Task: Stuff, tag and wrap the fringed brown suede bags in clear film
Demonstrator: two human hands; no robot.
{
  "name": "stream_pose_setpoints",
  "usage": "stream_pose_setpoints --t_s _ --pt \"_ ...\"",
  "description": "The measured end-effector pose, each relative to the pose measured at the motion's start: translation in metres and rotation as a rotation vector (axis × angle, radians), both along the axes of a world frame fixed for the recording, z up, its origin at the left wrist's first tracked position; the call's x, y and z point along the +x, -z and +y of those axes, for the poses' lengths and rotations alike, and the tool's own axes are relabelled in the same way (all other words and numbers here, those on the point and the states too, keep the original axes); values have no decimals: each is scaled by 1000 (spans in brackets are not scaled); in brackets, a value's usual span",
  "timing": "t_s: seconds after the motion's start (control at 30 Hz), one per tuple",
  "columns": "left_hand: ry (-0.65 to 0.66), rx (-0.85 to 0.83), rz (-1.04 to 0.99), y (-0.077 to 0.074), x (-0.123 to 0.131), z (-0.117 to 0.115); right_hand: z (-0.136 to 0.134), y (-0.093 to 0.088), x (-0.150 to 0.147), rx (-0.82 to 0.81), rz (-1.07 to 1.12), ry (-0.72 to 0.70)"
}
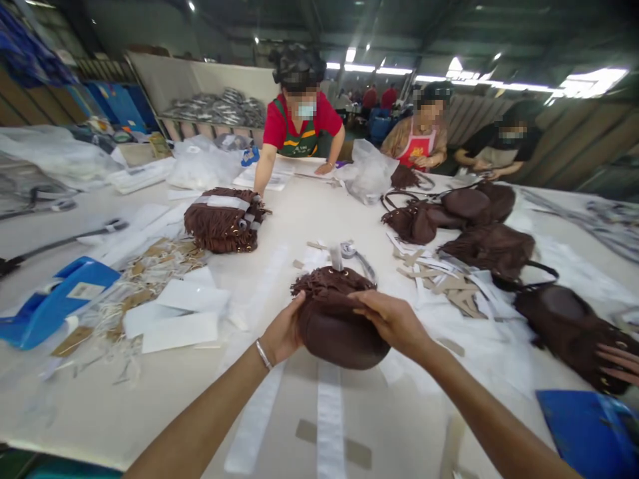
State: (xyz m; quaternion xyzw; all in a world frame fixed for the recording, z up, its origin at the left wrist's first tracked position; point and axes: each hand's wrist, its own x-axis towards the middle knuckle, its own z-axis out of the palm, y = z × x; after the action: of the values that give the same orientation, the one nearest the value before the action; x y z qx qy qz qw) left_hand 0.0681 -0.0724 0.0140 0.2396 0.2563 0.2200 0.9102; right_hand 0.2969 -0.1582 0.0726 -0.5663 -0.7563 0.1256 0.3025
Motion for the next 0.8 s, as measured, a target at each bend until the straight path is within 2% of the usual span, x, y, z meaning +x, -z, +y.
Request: stream_pose_setpoints --t_s 0.1,0.13,0.2,0.27,0.3,0.33,0.4,0.47,0.53,0.57,0.6,0.67,0.73,0.8 --pt "-55 25 206 29 -15 -26 -33 55 -17 -20 35 -27" --pt "-70 51 242 35 -19 -32 -41 68 -21 -30 31 -41" --pt "-64 113 282 41 -25 -42 -52 81 -26 -43 23 -33" --pt "-72 195 383 36 -29 -51 -59 82 -29 -28 6 -20" --pt "-115 275 481 31 -31 -55 -61 80 -30 -18 -13 -24" --pt "-182 403 591 26 -33 -59 -62 79 -32 -9 -40 -32" --pt "-275 794 754 17 -38 -66 -65 79 -35 14 -100 -41" --pt "-173 1203 768 14 -42 -69 -68 83 -37 24 -137 -43" --pt "5 1404 759 18 -44 -68 -72 87 -37 13 -145 10" --pt "41 1435 787 22 -45 -68 -76 88 -35 -1 -141 79" --pt "22 1448 835 26 -45 -68 -80 89 -34 -20 -136 169" --pt "-120 1450 955 33 -44 -71 -90 86 -30 -53 -146 353" --pt "-275 1404 1046 37 -44 -79 -100 82 -30 -76 -190 469" --pt "-322 1294 1091 38 -46 -89 -108 80 -34 -98 -213 535"
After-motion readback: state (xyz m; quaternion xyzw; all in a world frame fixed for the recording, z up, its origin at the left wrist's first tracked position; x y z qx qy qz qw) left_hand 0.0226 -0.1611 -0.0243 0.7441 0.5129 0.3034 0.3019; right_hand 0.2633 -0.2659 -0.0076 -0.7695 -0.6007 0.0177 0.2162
